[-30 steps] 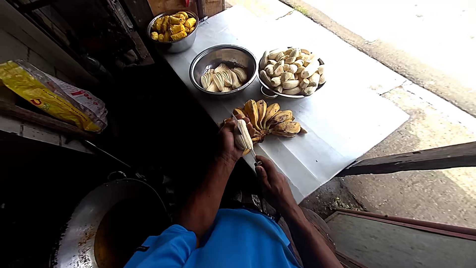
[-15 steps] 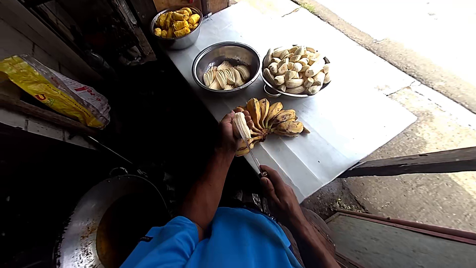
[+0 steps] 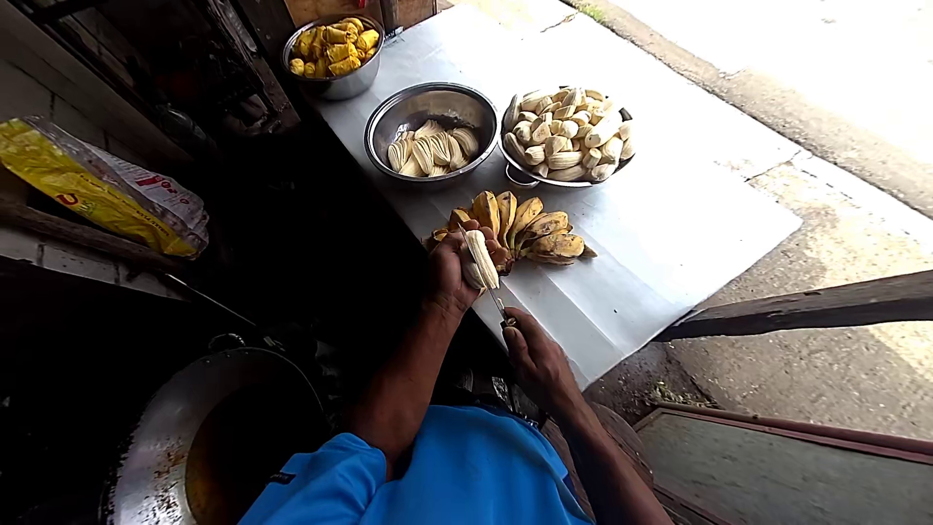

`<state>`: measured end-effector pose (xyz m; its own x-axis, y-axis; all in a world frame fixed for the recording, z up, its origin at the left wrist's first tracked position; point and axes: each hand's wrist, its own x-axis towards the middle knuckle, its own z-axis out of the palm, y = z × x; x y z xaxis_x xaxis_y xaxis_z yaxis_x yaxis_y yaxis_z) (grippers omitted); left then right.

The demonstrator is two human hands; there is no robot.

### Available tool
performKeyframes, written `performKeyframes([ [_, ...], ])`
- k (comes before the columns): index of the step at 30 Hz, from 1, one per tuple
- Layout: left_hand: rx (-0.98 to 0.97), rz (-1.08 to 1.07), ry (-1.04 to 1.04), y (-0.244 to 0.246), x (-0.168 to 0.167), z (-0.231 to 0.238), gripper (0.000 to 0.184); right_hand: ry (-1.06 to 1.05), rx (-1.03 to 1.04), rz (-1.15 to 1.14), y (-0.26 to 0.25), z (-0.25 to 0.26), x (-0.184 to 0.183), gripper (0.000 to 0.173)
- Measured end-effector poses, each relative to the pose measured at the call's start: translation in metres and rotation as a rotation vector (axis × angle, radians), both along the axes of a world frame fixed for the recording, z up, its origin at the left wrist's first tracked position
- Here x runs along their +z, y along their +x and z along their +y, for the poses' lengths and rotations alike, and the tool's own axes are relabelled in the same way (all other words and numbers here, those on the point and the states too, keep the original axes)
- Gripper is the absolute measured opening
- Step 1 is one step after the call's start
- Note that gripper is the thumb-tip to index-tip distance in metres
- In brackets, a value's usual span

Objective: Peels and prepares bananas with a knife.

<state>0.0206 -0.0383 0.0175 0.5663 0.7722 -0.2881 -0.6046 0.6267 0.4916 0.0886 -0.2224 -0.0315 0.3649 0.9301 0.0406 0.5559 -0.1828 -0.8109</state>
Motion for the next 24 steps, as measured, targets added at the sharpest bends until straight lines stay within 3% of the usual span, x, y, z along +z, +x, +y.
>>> performKeyframes([
  [6, -0.038, 0.116, 0.027, 0.010, 0.002, -0.016, 0.034, 0.003, -0.053, -0.024, 0.022, 0.038, 0.001, 0.044],
  [14, 0.030, 0.035, -0.062, 0.009, -0.001, 0.026, 0.034, 0.033, 0.032, 0.077, -0.008, -0.026, 0.010, 0.048],
  [21, -0.066, 0.050, -0.035, 0.017, -0.005, -0.004, 0.037, 0.010, -0.005, 0.052, 0.017, 0.028, 0.006, 0.044],
  [24, -0.069, 0.017, -0.042, 0.015, -0.003, -0.002, 0.035, -0.012, -0.005, 0.063, 0.015, 0.020, 0.003, 0.044],
])
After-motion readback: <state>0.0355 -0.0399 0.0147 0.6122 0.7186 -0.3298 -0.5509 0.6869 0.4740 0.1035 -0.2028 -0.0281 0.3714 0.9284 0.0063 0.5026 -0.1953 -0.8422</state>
